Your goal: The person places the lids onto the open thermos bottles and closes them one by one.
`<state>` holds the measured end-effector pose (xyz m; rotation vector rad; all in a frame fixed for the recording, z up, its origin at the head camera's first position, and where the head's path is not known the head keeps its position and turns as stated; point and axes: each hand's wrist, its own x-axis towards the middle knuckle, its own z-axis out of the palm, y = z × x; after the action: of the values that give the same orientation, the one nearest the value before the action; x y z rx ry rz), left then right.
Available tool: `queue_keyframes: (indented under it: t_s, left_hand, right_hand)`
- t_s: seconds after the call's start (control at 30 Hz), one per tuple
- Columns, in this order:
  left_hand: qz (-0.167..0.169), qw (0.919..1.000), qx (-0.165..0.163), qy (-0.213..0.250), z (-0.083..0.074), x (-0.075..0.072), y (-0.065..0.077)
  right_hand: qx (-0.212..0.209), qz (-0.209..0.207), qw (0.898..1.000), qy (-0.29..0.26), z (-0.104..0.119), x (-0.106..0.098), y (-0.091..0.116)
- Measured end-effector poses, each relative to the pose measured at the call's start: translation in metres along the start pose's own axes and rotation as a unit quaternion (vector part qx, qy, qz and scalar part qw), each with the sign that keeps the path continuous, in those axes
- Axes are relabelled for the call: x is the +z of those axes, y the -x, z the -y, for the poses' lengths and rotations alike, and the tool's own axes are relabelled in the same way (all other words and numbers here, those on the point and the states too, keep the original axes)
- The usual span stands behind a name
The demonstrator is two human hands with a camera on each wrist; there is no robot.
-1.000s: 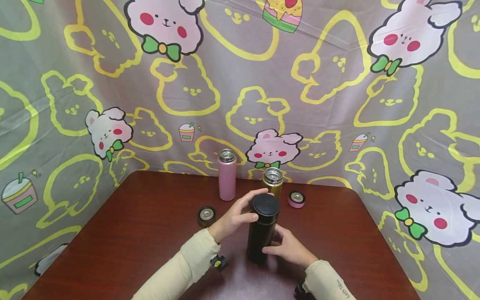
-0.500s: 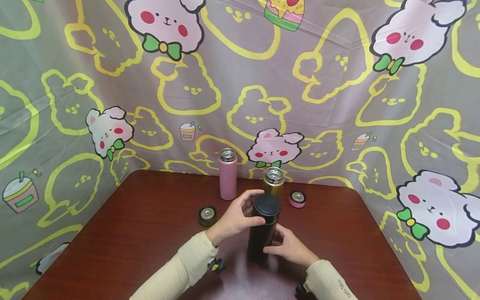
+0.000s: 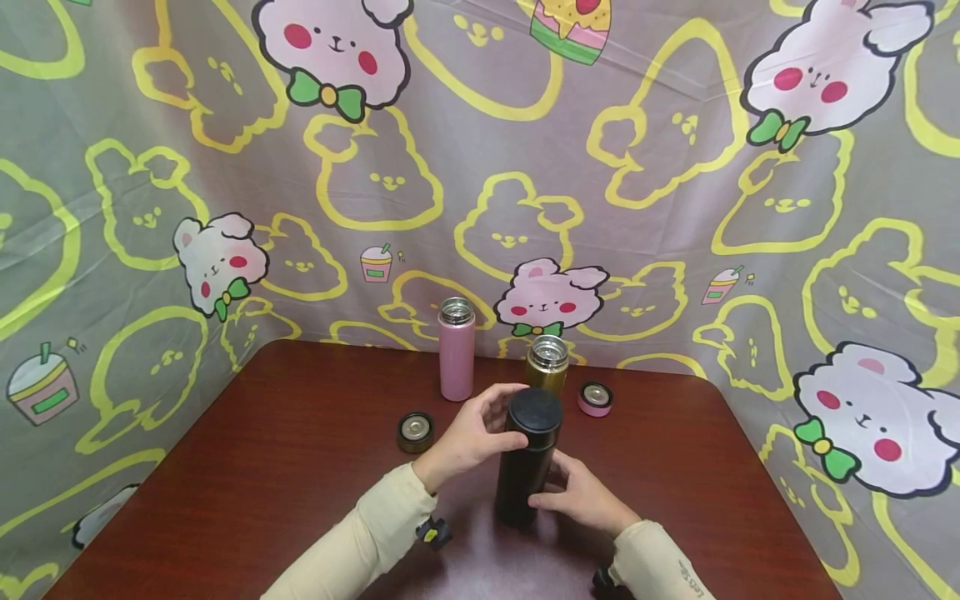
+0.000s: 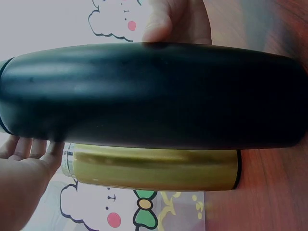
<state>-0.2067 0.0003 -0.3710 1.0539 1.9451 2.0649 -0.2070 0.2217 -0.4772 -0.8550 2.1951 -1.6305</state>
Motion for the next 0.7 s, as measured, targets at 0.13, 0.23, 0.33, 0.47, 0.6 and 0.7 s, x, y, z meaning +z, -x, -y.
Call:
queue_keyframes:
  t_s: [0.13, 0.23, 0.33, 0.47, 0.6, 0.7]
  left_hand:
    - [0.009, 0.9999, 0.003, 0.002, 0.001, -0.001, -0.001]
    - [0.020, 0.9997, 0.009, 0.006, 0.001, -0.002, -0.001]
    - [0.033, 0.9992, 0.019, 0.011, 0.005, -0.003, -0.002]
    - [0.050, 0.9981, 0.033, 0.014, 0.015, -0.005, -0.003]
    - [0.065, 0.9966, 0.048, 0.014, 0.027, -0.006, -0.007]
    - [0.073, 0.9955, 0.060, 0.002, 0.030, -0.006, -0.008]
  right_hand:
    - [0.002, -0.001, 1.000, -0.003, -0.001, 0.000, 0.000]
    - [0.001, -0.006, 1.000, -0.004, -0.001, 0.001, 0.000]
    - [-0.004, -0.009, 1.000, -0.004, 0.001, 0.002, 0.001]
    - [-0.007, -0.009, 1.000, -0.002, 0.002, 0.002, 0.001]
    - [-0.008, -0.009, 1.000, -0.002, 0.002, 0.003, 0.000]
    - [-0.013, -0.007, 1.000, -0.002, 0.002, 0.003, 0.000]
